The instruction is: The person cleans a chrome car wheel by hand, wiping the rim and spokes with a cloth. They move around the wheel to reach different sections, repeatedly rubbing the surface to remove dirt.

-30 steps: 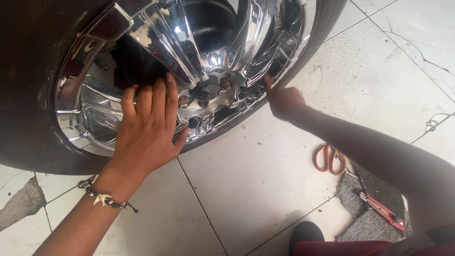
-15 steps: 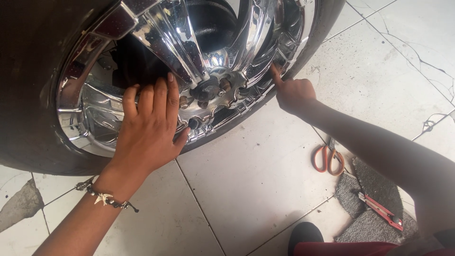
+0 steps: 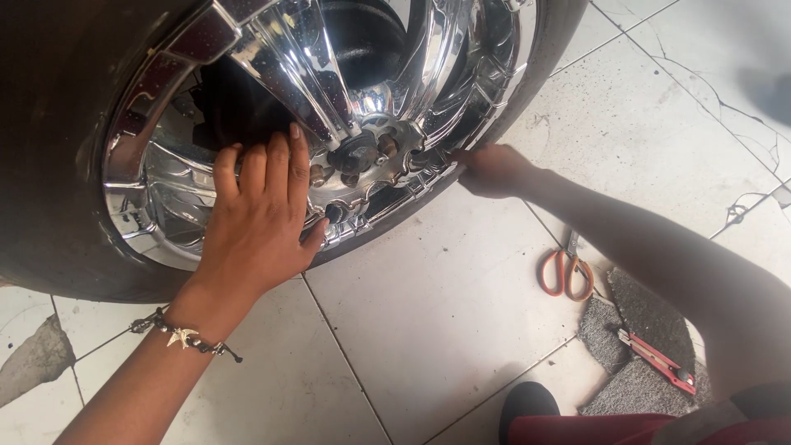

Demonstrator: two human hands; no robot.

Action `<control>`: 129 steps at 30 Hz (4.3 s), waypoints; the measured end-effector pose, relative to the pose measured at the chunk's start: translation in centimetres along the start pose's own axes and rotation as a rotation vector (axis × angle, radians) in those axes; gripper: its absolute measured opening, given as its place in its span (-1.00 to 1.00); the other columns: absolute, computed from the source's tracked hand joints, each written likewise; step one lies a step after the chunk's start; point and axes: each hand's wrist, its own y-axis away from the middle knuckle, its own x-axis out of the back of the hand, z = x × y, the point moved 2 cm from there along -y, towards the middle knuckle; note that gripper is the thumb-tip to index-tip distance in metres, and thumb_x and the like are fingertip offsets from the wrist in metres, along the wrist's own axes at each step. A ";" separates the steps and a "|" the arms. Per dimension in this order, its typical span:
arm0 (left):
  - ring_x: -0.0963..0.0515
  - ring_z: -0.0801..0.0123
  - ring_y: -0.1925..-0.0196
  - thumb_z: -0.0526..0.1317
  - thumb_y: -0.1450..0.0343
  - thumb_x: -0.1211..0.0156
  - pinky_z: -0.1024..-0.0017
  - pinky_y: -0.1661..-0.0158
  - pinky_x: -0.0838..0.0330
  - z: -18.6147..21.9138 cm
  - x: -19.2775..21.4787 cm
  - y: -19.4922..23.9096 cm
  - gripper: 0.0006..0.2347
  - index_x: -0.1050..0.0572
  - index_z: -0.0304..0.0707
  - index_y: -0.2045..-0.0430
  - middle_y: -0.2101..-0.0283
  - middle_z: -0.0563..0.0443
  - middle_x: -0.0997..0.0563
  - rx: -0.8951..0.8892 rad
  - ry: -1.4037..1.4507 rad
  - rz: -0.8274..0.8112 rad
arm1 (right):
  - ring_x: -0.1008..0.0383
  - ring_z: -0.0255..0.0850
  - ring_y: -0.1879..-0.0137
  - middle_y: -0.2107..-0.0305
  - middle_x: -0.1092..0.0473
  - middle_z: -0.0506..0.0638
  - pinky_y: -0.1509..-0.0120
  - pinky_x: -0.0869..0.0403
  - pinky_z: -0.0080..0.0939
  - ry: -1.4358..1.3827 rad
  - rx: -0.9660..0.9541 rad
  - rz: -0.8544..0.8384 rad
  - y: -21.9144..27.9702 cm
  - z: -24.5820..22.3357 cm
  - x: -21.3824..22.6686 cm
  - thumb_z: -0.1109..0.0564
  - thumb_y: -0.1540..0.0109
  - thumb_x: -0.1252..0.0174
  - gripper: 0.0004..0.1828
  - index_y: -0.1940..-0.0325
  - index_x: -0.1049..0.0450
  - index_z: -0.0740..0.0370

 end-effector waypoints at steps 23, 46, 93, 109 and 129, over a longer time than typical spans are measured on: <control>-0.33 0.08 -0.26 0.20 -0.33 -0.18 0.03 -0.30 -0.05 0.0 -0.2 0.1 -0.12 -0.11 -0.66 -0.37 -0.23 -0.31 -0.38 -0.010 -0.018 0.023 | -0.54 -0.17 0.54 0.55 -0.48 0.05 0.47 -0.47 -0.20 0.459 -0.113 -0.097 2.9 -3.8 6.2 0.18 -0.35 0.14 -0.18 -0.66 0.20 -0.23; -0.34 0.10 -0.24 0.23 -0.31 -0.18 0.05 -0.30 -0.04 -0.1 -0.2 0.0 -0.10 -0.12 -0.64 -0.36 -0.22 -0.30 -0.38 -0.014 -0.055 -0.006 | -0.48 -0.30 0.54 0.61 -0.46 -0.13 0.51 -0.26 -0.24 0.706 -0.280 -0.075 2.3 -5.6 5.3 0.13 -0.20 -0.09 -0.02 -0.61 0.17 0.46; -0.33 0.05 -0.27 0.22 -0.33 -0.19 0.02 -0.33 -0.02 -0.1 -0.3 0.2 -0.11 -0.13 -0.67 -0.37 -0.24 -0.34 -0.39 -0.018 -0.043 0.031 | -0.62 0.02 0.14 0.29 -0.56 0.14 0.04 -0.55 0.10 0.379 0.203 -0.200 -1.5 -4.9 -3.8 0.08 -0.29 0.02 -0.45 -0.33 0.02 0.11; -0.33 0.06 -0.28 0.23 -0.33 -0.19 0.02 -0.33 -0.01 0.0 -0.4 0.2 -0.10 -0.14 -0.67 -0.37 -0.24 -0.33 -0.39 -0.019 -0.052 0.028 | -0.57 0.06 -0.04 0.13 -0.51 0.25 -0.17 -0.52 0.07 0.189 -0.033 -0.364 0.9 -8.7 2.2 0.11 -0.31 0.16 -0.17 -0.65 0.27 0.02; -0.36 0.07 -0.25 0.23 -0.32 -0.20 0.03 -0.32 -0.04 -0.1 -0.4 0.2 -0.10 -0.17 -0.65 -0.36 -0.23 -0.33 -0.40 -0.019 -0.046 0.044 | -0.55 0.16 -0.13 -0.29 -0.18 0.30 -0.09 -0.57 0.17 0.375 0.206 0.069 -2.6 -2.6 -3.8 0.19 -0.12 0.04 -0.08 -0.55 0.15 -0.14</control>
